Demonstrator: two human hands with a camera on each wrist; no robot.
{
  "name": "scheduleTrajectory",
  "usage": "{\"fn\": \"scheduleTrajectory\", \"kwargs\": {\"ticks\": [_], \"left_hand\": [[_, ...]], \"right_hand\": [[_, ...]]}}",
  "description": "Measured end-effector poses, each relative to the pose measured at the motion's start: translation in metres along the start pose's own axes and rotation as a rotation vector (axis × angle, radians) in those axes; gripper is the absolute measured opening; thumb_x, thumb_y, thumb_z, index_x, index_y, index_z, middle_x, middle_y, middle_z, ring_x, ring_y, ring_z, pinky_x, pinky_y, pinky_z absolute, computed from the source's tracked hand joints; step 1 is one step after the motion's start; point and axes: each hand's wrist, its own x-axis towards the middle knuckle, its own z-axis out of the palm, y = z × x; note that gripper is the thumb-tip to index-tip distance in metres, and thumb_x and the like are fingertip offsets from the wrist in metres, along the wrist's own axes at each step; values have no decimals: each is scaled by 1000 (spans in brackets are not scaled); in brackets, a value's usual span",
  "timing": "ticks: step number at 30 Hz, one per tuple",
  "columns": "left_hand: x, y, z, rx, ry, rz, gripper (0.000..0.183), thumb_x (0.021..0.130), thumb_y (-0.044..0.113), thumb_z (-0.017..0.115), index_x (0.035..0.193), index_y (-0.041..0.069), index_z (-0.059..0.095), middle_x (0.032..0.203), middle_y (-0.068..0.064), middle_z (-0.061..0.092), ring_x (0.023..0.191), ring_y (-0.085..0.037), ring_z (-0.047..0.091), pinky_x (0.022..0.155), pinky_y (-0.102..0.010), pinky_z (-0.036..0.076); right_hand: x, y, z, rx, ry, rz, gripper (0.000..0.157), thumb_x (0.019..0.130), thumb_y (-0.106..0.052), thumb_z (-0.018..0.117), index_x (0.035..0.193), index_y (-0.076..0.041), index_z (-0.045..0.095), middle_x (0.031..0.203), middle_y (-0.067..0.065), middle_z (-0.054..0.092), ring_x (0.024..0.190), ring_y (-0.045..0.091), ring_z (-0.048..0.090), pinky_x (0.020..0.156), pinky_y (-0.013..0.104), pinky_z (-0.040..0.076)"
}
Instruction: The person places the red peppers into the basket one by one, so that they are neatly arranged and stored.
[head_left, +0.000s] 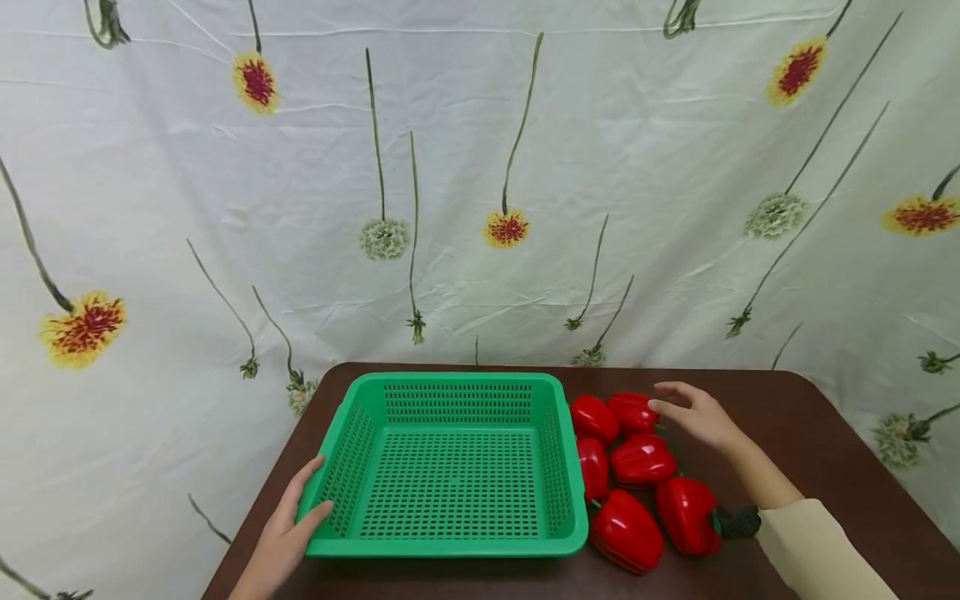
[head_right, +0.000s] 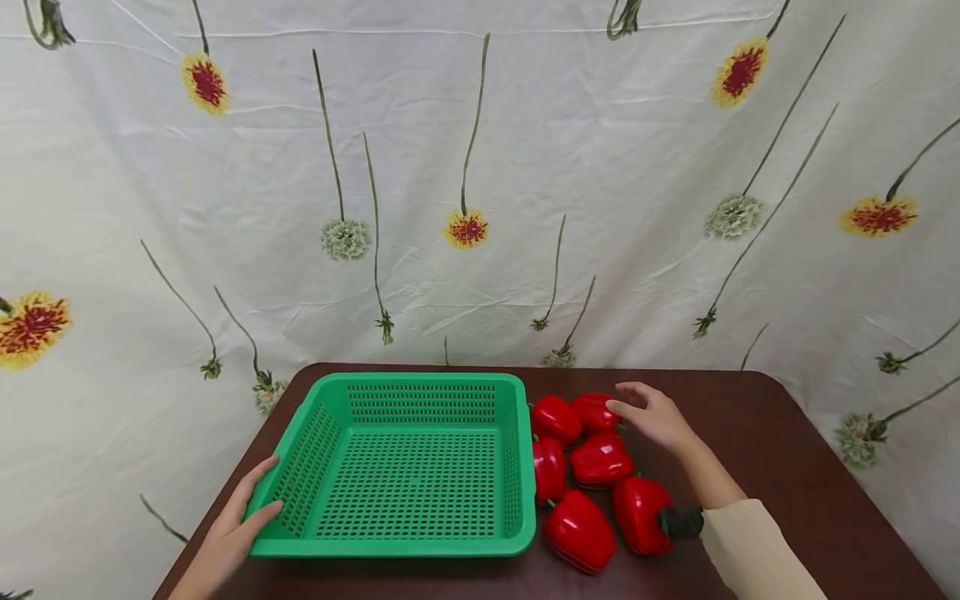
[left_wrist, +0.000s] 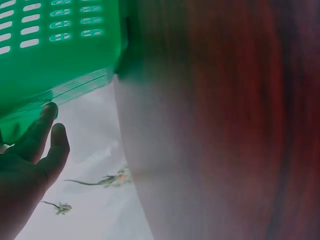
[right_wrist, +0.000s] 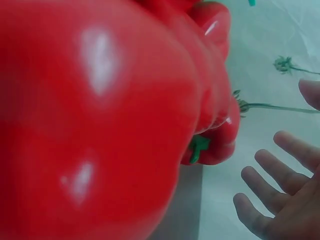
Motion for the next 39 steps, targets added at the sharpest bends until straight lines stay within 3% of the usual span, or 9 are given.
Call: {"fn": "scheduleTrajectory", "kwargs": {"ticks": [3, 5, 7, 9, 16, 27, 39], "left_hand": [[0, -3, 1, -40, 6, 3, 66, 102, 18, 48, 156, 11, 12, 157, -22, 14, 135, -33, 30, 92, -35, 42], [0, -5, 2, -69, 11, 4, 67, 100, 13, 49, 156, 12, 12, 157, -20, 15, 130, -18, 36, 86, -27, 43], [0, -6, 2, -98, 17, -6, 68, 99, 8, 49, 156, 12, 13, 157, -20, 16, 121, -7, 40, 83, -25, 44], [1, -6, 2, -117, 22, -32, 70, 97, 5, 49, 157, 14, 13, 156, -21, 18, 113, -3, 43, 80, -28, 46], [0, -3, 4, -127, 42, -122, 76, 94, 5, 52, 157, 19, 12, 150, -22, 25, 103, -27, 53, 72, -35, 48], [-3, -1, 7, -144, 64, -135, 78, 92, 3, 52, 157, 20, 13, 149, -22, 27, 98, -27, 54, 69, -35, 48], [-3, 1, 6, -119, 61, -138, 79, 91, 4, 53, 157, 19, 13, 149, -21, 25, 100, -26, 49, 71, -35, 45]], "right_hand": [[6, 4, 1, 27, -32, 8, 63, 95, -38, 58, 140, 4, 45, 140, 31, 42, 126, 48, 41, 92, 57, 42], [11, 8, 3, 55, -48, 10, 64, 94, -37, 60, 140, 5, 44, 139, 32, 43, 124, 47, 43, 92, 56, 43], [15, 12, 5, 75, -63, 7, 66, 93, -35, 62, 141, 7, 42, 138, 32, 43, 124, 47, 43, 92, 55, 43], [18, 15, 7, 85, -76, 4, 68, 92, -34, 64, 141, 7, 41, 138, 33, 43, 124, 48, 43, 92, 55, 43], [25, 21, 15, 96, -111, -8, 69, 90, -28, 66, 144, 6, 38, 142, 35, 36, 126, 50, 39, 93, 57, 42], [24, 21, 24, 93, -101, -42, 69, 86, -22, 69, 140, 9, 41, 128, 31, 52, 110, 39, 55, 84, 46, 49], [21, 27, 33, 90, -51, -10, 71, 85, -24, 72, 141, 6, 40, 122, 28, 55, 100, 33, 57, 77, 41, 50]]}}
